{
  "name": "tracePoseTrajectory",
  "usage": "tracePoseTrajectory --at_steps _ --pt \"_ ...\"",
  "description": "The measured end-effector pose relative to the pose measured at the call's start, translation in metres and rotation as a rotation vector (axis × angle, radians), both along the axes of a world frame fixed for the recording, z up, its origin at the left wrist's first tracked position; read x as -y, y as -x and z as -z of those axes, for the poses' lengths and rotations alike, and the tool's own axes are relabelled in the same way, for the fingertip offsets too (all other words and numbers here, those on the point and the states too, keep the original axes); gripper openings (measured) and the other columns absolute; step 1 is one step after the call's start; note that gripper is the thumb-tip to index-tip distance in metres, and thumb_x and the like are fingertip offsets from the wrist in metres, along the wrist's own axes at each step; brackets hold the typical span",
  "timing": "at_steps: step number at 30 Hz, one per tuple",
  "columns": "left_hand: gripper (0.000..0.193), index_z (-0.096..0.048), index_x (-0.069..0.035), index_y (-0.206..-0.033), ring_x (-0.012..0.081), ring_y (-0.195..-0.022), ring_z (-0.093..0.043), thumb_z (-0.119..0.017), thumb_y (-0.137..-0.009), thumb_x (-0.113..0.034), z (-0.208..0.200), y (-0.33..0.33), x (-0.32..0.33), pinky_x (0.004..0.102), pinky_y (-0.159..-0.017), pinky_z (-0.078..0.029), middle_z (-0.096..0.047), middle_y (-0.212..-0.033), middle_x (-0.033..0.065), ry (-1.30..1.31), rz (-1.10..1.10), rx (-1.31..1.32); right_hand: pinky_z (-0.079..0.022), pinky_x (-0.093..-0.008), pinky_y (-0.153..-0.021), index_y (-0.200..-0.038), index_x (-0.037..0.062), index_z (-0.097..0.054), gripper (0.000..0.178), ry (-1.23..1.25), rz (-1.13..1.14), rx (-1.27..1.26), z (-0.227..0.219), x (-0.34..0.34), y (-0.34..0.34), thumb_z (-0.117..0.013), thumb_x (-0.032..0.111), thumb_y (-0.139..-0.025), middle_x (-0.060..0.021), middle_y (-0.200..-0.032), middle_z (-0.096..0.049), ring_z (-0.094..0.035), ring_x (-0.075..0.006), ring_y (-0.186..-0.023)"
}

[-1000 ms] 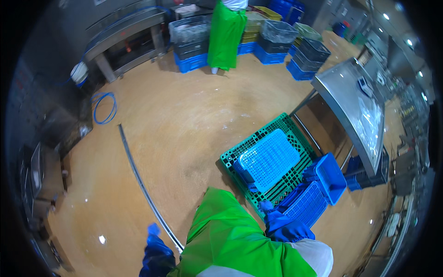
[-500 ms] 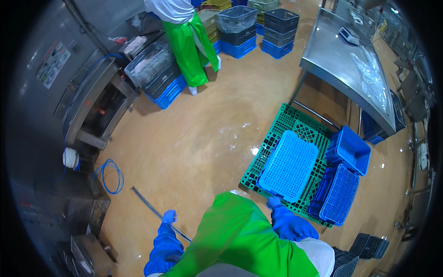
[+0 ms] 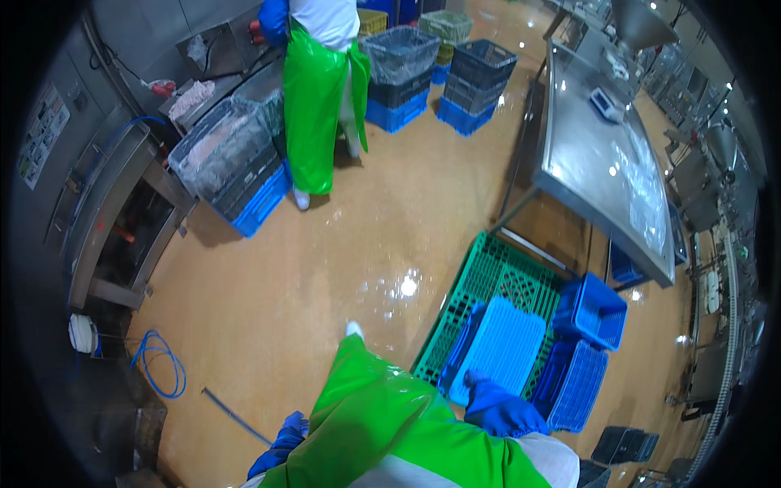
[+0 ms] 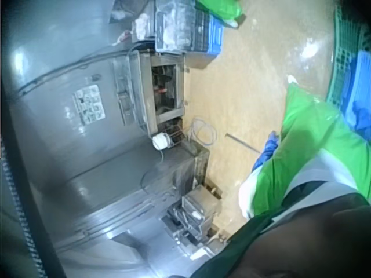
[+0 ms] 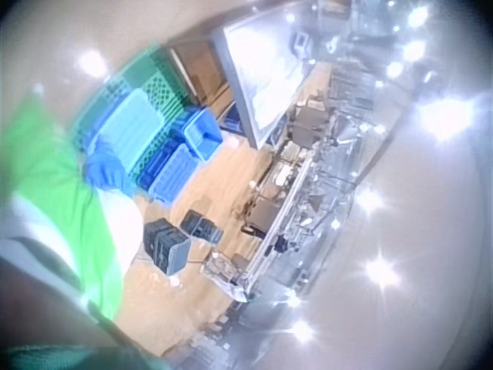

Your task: The person moves and stacks gray plastic crates on a wet floor, then places them on a metal cart. The person also handles a clear plastic bag, placing it inside one of the crates.

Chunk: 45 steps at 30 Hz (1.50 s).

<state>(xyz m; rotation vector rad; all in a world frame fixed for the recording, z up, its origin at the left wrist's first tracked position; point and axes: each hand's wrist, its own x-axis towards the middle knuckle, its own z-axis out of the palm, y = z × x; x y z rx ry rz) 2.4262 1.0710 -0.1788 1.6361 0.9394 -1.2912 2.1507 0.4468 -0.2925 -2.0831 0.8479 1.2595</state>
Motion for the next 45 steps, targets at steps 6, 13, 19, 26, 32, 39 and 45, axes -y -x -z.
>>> tracePoseTrajectory --at_steps 6,13,19,26,32,39,45 --pt "0.025 -0.051 -0.008 -0.063 0.0228 -0.041 -0.046 -0.048 -0.080 -0.026 0.018 -0.236 0.083 0.0382 -0.037 -0.035 -0.048 -0.052 0.0107 -0.063 0.191 0.290 -0.051 -0.0378 -0.053 -0.087 0.0063 -0.057 0.019 -0.047 0.539 0.325 -0.082 -0.023 -0.126 -0.056 0.025 -0.082 -0.0101 -0.069 -0.059 -0.060 -0.0230 -0.062" --pt "0.021 -0.058 -0.006 -0.075 0.0193 -0.055 -0.055 -0.048 -0.079 -0.024 0.024 -0.500 0.323 0.0337 -0.047 -0.046 -0.057 -0.067 0.0090 0.075 0.543 0.633 -0.044 -0.0350 -0.039 -0.073 0.0092 -0.055 0.018 -0.314 1.594 0.488 -0.087 0.017 -0.201 -0.051 0.022 -0.085 -0.0040 -0.058 -0.053 -0.054 -0.0200 -0.049" --pt "0.025 -0.057 -0.005 -0.084 0.0186 -0.058 -0.056 -0.050 -0.081 -0.028 -0.018 -0.571 0.521 0.0318 -0.049 -0.047 -0.059 -0.073 0.0077 0.226 0.798 0.728 -0.046 -0.0377 -0.047 -0.074 0.0106 -0.056 0.016 -0.093 0.918 0.202 -0.062 0.048 -0.249 -0.052 0.024 -0.082 -0.0066 -0.062 -0.056 -0.056 -0.0240 -0.054" --pt "0.025 -0.058 -0.006 -0.093 0.0205 -0.060 -0.057 -0.052 -0.083 -0.028 -0.021 -0.594 0.614 0.0327 -0.053 -0.049 -0.061 -0.082 0.0112 0.056 0.819 0.331 -0.048 -0.0407 -0.056 -0.075 0.0122 -0.057 0.016 0.202 0.303 0.384 -0.096 0.254 -0.339 -0.052 0.027 -0.080 -0.0096 -0.066 -0.060 -0.059 -0.0287 -0.061" --pt "0.025 -0.054 -0.008 -0.095 0.0210 -0.063 -0.057 -0.053 -0.081 -0.028 -0.014 -0.625 0.688 0.0346 -0.051 -0.047 -0.061 -0.084 0.0119 -0.061 0.543 0.252 -0.046 -0.0302 -0.045 -0.074 0.0080 -0.060 0.021 -0.083 1.267 0.577 -0.100 0.470 -0.451 -0.053 0.026 -0.082 -0.0072 -0.062 -0.059 -0.059 -0.0191 -0.052" --pt "0.022 -0.055 -0.012 -0.092 0.0227 -0.055 -0.055 -0.054 -0.081 -0.032 0.034 -0.692 0.786 0.0374 -0.049 -0.045 -0.058 -0.071 0.0102 -0.004 0.293 -0.054 -0.048 -0.0303 -0.046 -0.085 0.0090 -0.061 0.019 -0.339 1.510 0.508 -0.110 0.626 -0.632 -0.058 0.028 -0.083 -0.0046 -0.068 -0.061 -0.060 -0.0167 -0.055" --pt "0.033 -0.058 -0.009 -0.099 0.0365 -0.082 -0.062 -0.064 -0.067 -0.013 0.051 -0.829 1.008 0.0455 -0.072 -0.050 -0.064 -0.087 0.0177 0.024 1.887 0.826 -0.048 -0.0297 -0.053 -0.100 0.0102 -0.060 0.023 -0.327 1.291 0.502 -0.137 0.770 -0.772 -0.056 0.029 -0.086 -0.0053 -0.083 -0.064 -0.061 -0.0159 -0.065"
